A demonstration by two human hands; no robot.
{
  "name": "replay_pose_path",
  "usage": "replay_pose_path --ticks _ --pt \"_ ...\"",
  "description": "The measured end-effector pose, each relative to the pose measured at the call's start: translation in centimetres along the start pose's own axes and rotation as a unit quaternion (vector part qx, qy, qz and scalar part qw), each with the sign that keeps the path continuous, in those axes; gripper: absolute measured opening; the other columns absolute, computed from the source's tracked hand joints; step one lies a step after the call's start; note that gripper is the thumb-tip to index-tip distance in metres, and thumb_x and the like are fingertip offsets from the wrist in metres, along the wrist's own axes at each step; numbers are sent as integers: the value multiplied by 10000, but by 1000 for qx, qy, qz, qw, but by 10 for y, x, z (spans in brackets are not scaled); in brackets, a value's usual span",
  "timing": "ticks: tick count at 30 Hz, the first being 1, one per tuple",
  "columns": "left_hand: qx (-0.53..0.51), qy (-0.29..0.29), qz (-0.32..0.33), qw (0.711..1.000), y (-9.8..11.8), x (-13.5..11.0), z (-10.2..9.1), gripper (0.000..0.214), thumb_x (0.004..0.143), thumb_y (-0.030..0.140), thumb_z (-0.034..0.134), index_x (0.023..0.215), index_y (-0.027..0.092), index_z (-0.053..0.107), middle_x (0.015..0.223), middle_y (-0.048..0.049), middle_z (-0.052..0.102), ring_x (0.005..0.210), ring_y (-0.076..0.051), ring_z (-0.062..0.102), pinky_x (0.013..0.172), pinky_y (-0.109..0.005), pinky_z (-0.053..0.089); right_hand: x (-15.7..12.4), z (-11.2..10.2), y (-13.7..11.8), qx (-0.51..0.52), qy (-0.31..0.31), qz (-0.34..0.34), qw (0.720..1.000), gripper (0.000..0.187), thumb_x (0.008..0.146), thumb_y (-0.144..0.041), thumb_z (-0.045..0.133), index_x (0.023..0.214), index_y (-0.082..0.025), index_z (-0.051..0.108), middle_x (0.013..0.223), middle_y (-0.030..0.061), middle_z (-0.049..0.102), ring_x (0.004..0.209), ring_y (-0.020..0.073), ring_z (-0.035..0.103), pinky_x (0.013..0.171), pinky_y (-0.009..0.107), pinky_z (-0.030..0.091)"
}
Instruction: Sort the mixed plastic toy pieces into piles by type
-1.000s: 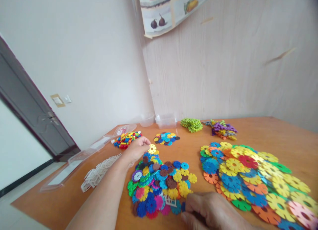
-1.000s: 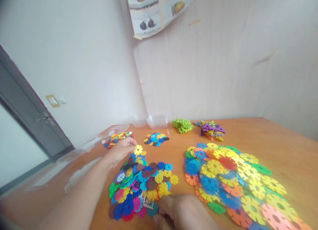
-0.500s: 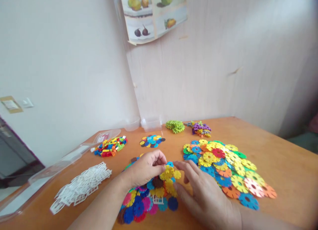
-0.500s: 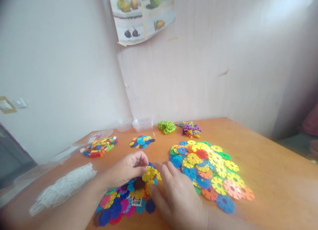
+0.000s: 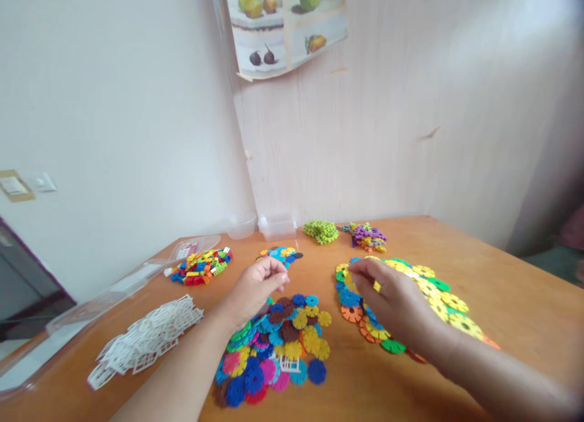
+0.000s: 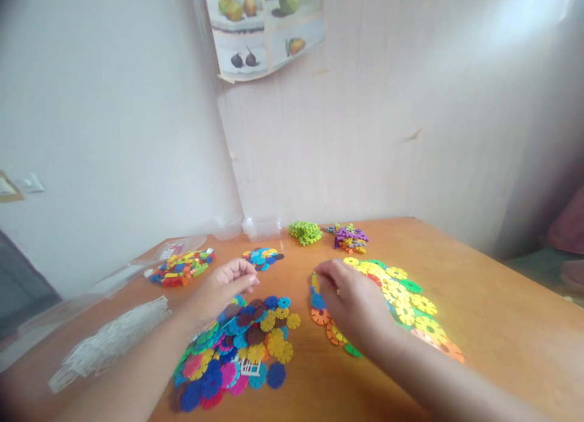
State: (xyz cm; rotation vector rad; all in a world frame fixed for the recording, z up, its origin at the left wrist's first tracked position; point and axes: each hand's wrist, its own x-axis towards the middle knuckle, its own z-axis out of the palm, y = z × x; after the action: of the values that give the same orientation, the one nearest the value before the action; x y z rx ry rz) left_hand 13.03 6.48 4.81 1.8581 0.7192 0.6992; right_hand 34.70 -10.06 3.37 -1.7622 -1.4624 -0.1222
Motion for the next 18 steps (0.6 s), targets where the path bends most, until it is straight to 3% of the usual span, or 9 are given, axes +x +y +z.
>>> replay_pose_path --ticks 5,8,18 --pt "87 130 -11 988 -30 18 -41 226 778 376 579 876 173 590 810 -20 651 730 -146 602 689 -260 464 22 -14 43 -91 -12 69 993 233 886 -372 477 955 -247 662 780 12 688 667 175 605 580 264 384" --pt "152 163 -18 975 -42 20 -58 202 747 333 570 856 169 616 791 -12 647 719 -149 592 676 -258 451 25 -14 60 -107 -42 84 990 236 881 -373 475 940 -243 664 735 12 680 627 169 590 554 259 356" --pt "241 108 -88 960 -39 12 -64 252 732 358 546 817 156 671 815 -38 692 778 -192 610 676 -266 428 27 -13 70 -170 -82 59 980 216 852 -354 498 843 -229 673 831 38 682 630 161 575 552 260 341"
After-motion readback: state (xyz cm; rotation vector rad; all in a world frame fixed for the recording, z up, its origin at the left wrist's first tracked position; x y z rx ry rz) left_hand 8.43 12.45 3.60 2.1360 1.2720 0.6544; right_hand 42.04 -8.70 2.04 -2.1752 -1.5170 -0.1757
